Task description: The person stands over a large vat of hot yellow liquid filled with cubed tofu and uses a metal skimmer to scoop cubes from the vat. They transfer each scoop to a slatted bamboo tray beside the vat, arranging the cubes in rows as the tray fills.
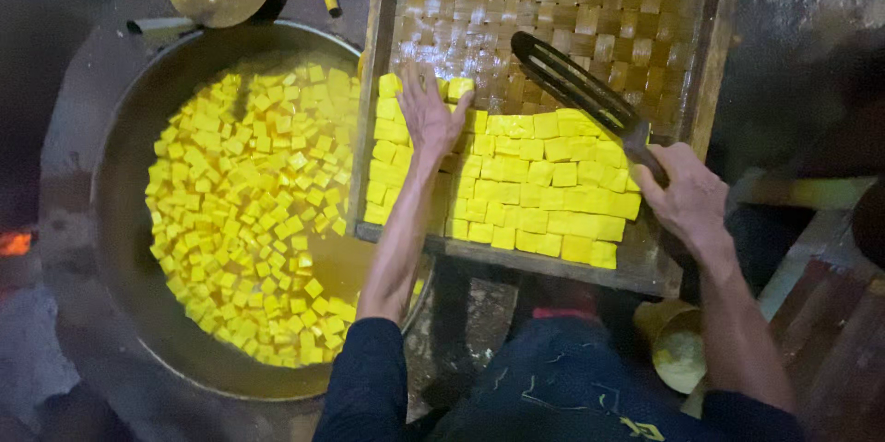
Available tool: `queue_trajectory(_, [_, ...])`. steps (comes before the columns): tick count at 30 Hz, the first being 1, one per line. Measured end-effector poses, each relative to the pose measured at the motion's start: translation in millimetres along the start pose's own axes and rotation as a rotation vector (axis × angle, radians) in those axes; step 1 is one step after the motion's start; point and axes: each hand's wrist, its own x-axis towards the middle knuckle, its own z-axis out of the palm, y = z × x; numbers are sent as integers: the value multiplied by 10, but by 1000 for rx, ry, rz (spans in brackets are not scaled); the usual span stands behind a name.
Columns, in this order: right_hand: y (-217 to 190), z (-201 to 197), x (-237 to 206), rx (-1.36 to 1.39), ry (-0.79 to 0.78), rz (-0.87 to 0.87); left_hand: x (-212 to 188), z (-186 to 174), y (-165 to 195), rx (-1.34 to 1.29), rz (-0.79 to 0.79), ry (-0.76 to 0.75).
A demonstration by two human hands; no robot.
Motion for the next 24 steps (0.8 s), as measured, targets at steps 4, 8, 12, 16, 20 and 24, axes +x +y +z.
queue_trajectory(4, [-140,108,231,-17,48,-161,-768,160,-148,26,72,-70])
queue_trajectory(8, [-256,271,506,-161,-46,-265,-1737,-172,-537,-194,-77,188])
queue_trajectory(12, [-377,375,710,-194,-64,-392,-2917,-659,-964,-319,-383,507])
queue_trajectory(16, [-446,400,1030,-287,16,-589,-3899,-874,-1363,-131,-682,521])
queue_trajectory(20, [-285,256,1100,-355,-10,-660,-4684,-841,-1522,-181,-744,666])
queue_trajectory(24, [-261,240,962,-358,80,-570,-4976,-640,-1604,-273,-1082,641])
